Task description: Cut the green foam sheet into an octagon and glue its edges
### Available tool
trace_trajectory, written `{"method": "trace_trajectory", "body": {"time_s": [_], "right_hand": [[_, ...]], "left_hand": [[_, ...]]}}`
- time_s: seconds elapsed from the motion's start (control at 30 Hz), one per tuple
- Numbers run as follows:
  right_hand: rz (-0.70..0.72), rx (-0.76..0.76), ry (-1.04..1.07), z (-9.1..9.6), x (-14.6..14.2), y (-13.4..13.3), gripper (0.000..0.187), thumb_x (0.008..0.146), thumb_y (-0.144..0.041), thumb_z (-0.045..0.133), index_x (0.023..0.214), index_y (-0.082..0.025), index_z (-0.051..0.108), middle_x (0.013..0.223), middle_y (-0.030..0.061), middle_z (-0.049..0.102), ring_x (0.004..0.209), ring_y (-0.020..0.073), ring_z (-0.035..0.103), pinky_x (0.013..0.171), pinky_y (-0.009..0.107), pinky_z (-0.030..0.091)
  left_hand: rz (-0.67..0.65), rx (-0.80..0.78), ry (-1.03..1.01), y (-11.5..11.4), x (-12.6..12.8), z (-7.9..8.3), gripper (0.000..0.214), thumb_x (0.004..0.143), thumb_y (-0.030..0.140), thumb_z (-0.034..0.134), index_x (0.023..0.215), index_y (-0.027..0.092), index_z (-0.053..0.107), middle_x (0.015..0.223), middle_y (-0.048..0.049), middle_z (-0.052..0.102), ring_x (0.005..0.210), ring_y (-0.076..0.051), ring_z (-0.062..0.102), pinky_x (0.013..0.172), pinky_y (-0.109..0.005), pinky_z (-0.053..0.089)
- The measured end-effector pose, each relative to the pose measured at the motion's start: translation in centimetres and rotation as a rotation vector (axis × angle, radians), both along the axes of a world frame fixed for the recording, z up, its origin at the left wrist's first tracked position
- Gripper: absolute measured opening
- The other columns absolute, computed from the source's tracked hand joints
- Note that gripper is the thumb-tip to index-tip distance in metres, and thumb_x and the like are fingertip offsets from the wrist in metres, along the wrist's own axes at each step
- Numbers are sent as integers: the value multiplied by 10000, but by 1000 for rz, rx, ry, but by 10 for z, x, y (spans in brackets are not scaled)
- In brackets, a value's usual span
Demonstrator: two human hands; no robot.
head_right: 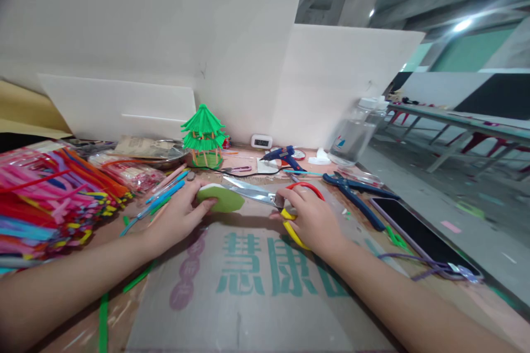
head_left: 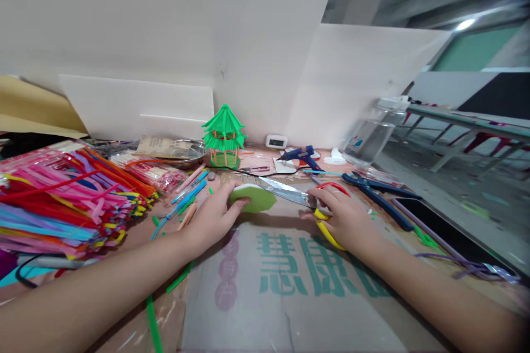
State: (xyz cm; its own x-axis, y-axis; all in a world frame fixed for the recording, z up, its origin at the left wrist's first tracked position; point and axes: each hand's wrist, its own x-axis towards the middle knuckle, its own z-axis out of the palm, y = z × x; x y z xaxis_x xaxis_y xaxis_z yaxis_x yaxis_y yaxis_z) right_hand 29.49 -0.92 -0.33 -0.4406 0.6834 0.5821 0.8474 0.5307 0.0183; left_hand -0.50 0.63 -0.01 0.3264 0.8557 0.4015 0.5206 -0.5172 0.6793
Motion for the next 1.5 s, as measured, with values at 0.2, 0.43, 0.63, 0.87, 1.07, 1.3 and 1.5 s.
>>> {"method": "trace_trajectory", "body": {"time_s": [0.2,0.43,0.63,0.87,1.07,1.3,1.5], "right_hand": [[3,-5,8,2,-3,-3,182,843,-261,680,1005,-222,605,929,35,658,827,189,599,716,297,453],[5,91,-67,-2,-1,-3,258,854,-260,666,1098,-206,602,972,66,676,853,208,621,708,303,460],[16,117,-85,-1,-1,-3,239,865,-281,667,1082,-200,605,946,54,675,837,198,614,703,292,459],[15,189,-165,4,-1,-7,189,895,-280,625,1053,-176,618,914,73,660,797,204,597,696,299,440],[1,211,-204,7,0,-8,206,913,-321,602,1055,-177,640,907,79,664,803,209,592,685,301,433],[-7,254,-238,5,3,-7,309,932,-451,570,1051,-181,663,896,91,662,794,221,585,682,308,419],[-14,246,-230,4,3,-7,321,944,-462,549,1041,-184,676,876,79,672,780,201,597,674,292,407]], "left_hand": [[-1,-10,21,-2,1,3,87,931,247,509,987,192,548,931,-30,666,873,-199,605,741,-284,466],[-5,7,56,-3,0,2,136,929,246,502,1035,199,574,1020,-51,688,974,-231,619,770,-308,482],[-36,62,63,-2,-2,0,158,937,247,506,1063,203,590,1018,-40,689,961,-214,623,822,-307,483],[-31,73,76,-2,-1,-1,168,934,235,501,1073,202,590,1039,-45,690,971,-217,626,833,-314,487],[-35,72,84,-3,-2,1,182,936,242,501,1089,206,593,1043,-45,698,985,-222,638,837,-314,498],[-40,99,88,-3,-3,0,181,932,222,506,1091,199,590,1051,-44,692,994,-213,628,850,-306,490],[-42,62,67,-2,-3,-3,170,923,228,509,1076,201,579,1051,-43,687,985,-220,631,831,-313,488]]}}
